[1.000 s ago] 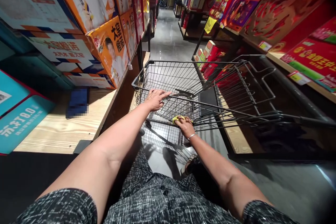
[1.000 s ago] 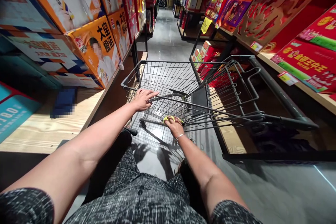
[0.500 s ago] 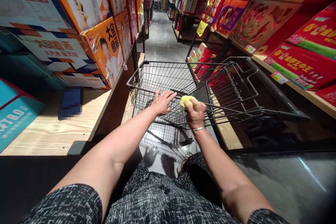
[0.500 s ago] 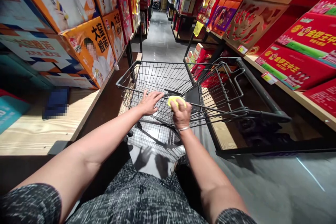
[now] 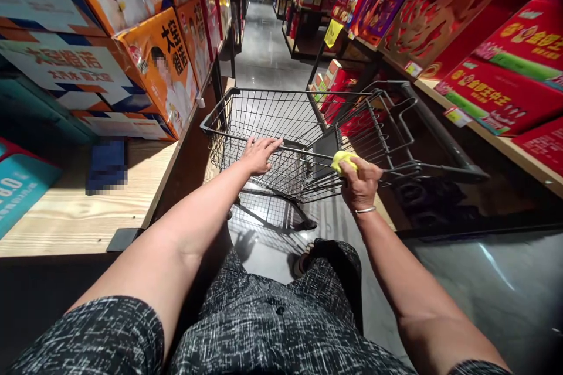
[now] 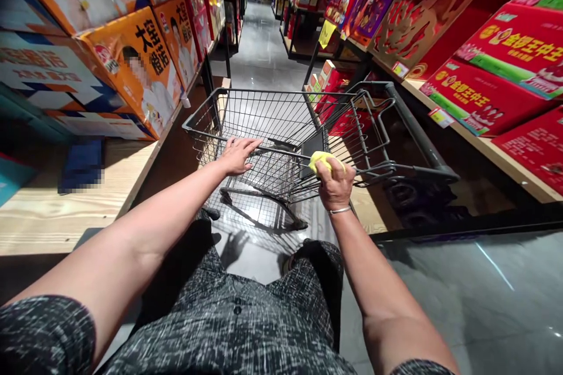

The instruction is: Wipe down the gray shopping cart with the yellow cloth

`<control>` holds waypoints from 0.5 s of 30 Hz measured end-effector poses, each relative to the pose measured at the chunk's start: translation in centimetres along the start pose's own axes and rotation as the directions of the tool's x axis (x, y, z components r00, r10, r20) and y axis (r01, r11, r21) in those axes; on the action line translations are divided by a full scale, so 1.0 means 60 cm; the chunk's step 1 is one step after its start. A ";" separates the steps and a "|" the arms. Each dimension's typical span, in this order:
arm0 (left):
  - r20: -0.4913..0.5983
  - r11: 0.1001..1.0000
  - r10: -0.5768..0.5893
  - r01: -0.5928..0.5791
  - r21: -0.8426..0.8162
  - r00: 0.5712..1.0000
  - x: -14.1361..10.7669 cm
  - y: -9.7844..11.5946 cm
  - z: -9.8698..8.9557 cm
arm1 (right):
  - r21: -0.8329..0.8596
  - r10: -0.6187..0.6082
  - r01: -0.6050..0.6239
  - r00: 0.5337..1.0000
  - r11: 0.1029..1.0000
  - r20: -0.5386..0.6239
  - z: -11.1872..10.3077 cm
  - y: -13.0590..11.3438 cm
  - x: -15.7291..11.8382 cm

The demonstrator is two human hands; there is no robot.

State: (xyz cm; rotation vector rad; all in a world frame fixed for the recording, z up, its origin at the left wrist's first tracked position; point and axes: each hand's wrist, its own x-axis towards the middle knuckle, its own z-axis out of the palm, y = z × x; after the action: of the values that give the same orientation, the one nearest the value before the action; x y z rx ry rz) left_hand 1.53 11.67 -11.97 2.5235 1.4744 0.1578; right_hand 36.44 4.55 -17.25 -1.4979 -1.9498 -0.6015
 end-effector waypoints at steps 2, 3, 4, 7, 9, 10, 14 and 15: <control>-0.009 1.000 -0.003 0.003 0.001 1.000 0.001 -0.001 0.004 | 0.016 0.025 -0.025 0.999 1.000 0.039 0.027 -0.009 -0.023; -0.012 1.000 -0.002 0.002 0.003 1.000 0.002 -0.002 0.006 | 0.027 0.028 -0.031 0.994 0.999 0.104 0.048 -0.024 -0.037; -0.014 1.000 -0.001 0.001 0.005 1.000 0.002 -0.002 0.008 | 0.038 0.022 -0.030 0.981 0.999 0.195 0.073 -0.043 -0.051; -0.015 1.000 -0.001 0.001 0.008 1.000 0.002 -0.002 0.013 | 0.069 -0.050 0.016 0.855 0.997 0.516 0.151 -0.111 -0.101; -0.019 1.000 -0.007 0.007 0.009 1.000 0.003 0.001 0.015 | 0.114 -0.112 0.052 0.769 0.992 0.629 0.191 -0.149 -0.132; -0.019 1.000 -0.009 0.009 0.009 1.000 0.003 0.002 0.015 | 0.141 -0.143 0.067 0.744 0.988 0.652 0.206 -0.162 -0.142; 0.001 1.000 0.003 -0.003 0.001 1.000 0.004 0.010 0.013 | 0.204 -0.226 0.117 0.707 0.972 0.671 0.228 -0.177 -0.146; 0.007 1.000 0.003 -0.003 0.000 1.000 0.004 0.012 0.012 | 0.205 -0.233 0.127 0.703 0.971 0.671 0.224 -0.171 -0.140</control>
State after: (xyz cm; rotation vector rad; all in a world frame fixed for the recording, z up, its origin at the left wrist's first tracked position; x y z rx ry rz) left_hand 2.41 11.47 -12.53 2.5237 1.4677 0.1496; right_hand 25.54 5.09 -32.65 -1.5821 -2.6642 0.0774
